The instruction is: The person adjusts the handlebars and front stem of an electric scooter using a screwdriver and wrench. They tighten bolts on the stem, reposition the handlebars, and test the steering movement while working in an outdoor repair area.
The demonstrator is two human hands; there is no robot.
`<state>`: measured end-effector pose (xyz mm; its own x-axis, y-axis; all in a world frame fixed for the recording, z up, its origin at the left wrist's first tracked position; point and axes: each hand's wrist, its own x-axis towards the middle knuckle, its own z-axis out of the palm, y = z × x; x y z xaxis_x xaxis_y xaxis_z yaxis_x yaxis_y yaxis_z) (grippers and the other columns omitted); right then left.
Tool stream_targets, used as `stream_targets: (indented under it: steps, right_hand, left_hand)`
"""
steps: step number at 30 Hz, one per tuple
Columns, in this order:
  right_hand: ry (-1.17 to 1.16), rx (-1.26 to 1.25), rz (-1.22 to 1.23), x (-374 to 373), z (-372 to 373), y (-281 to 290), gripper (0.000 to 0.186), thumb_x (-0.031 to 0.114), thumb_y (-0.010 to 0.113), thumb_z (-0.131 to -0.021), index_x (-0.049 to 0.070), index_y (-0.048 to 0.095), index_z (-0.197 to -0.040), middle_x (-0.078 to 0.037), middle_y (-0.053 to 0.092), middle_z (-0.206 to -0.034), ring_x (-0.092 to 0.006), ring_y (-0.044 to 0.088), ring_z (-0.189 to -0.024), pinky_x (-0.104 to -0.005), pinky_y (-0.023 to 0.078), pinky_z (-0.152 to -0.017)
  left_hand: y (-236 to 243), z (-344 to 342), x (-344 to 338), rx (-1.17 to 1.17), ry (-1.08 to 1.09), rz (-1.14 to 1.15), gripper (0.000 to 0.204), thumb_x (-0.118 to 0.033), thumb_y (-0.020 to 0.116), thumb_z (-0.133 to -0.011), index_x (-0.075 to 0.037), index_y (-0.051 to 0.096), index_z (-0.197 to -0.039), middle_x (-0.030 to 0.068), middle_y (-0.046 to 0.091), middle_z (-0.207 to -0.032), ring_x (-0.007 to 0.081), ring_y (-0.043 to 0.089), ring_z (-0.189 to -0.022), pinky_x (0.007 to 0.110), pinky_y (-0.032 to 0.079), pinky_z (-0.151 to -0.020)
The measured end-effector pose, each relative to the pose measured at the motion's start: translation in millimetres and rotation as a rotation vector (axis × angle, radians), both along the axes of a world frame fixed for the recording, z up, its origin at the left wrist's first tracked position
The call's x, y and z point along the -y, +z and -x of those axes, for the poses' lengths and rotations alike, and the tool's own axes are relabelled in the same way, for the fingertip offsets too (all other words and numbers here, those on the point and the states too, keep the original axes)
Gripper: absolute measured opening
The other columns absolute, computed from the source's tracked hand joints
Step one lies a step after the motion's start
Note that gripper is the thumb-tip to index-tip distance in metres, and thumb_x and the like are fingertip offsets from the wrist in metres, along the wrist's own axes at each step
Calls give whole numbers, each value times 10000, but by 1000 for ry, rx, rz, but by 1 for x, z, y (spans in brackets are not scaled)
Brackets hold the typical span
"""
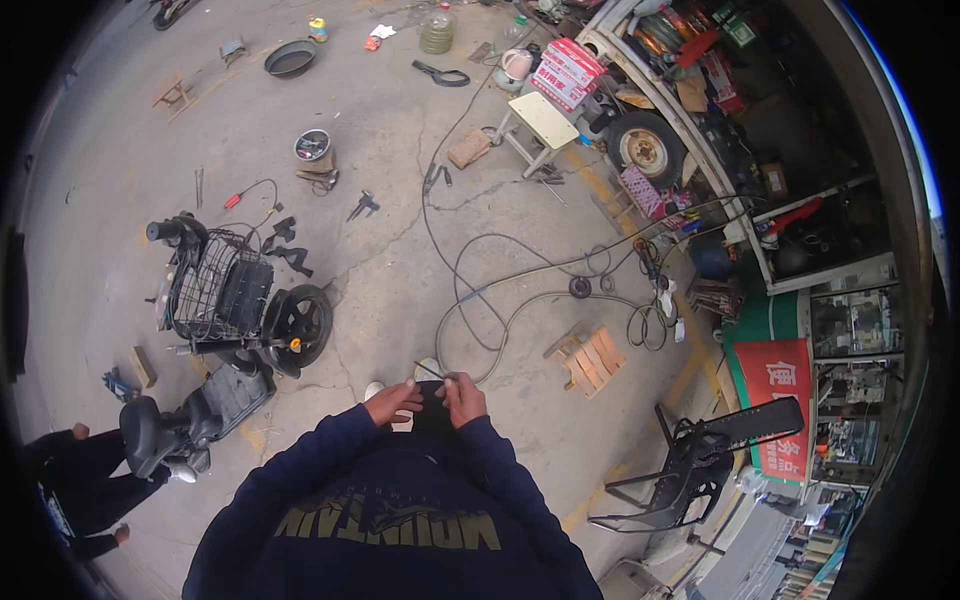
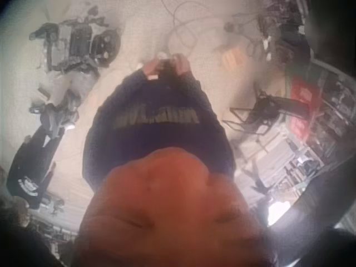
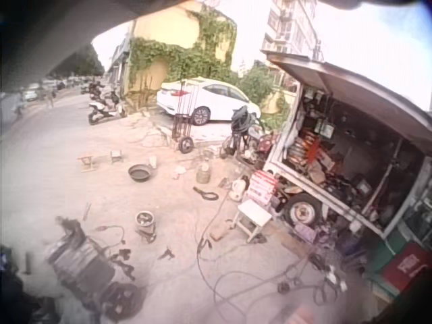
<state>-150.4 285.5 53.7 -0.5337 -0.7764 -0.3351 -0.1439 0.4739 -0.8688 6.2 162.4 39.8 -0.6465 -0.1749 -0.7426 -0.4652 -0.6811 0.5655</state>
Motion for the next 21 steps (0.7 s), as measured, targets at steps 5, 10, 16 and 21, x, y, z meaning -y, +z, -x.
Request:
stream_targets:
  steps: [5, 10, 16, 21]
  right_hand:
    - [110, -214, 53, 24, -8, 2, 200, 224, 536, -1005, 55, 582, -1101, -194, 686, -814, -379, 681, -780, -442, 529, -676]
    - [26, 120, 58, 41, 38, 5, 247, 269, 553, -996, 39, 626, -1052, -188, 685, -820, -360, 676, -778, -425, 523, -689]
    - [27, -187, -39, 47, 139, -16, 300, 321, 584, -968, 40, 663, -1038, -175, 708, -873, -377, 676, -838, -445, 523, -739]
    - [-126, -157, -278, 25, 222, -95, 325, 371, 572, -946, 66, 674, -992, -191, 714, -912, -406, 671, -898, -504, 522, -799]
  left_hand:
    - [-12, 46, 9, -275, 161, -198, 553, -421, 353, -1080, 20, 480, -1390, 144, 583, -1313, 266, 602, -1163, 384, 488, -987]
    - [8, 86, 62, -228, 42, 400, 426, -339, 466, -1067, 12, 694, -1144, 94, 728, -1052, 159, 653, -977, 303, 499, -899]
    - [-49, 58, 206, 125, 47, 599, 300, -259, 635, -980, 34, 683, -944, 128, 718, -778, 160, 661, -601, 298, 553, -598]
    - [-118, -22, 241, 586, 42, 454, 283, -251, 648, -965, 24, 635, -900, 126, 676, -711, 211, 667, -558, 324, 573, -536]
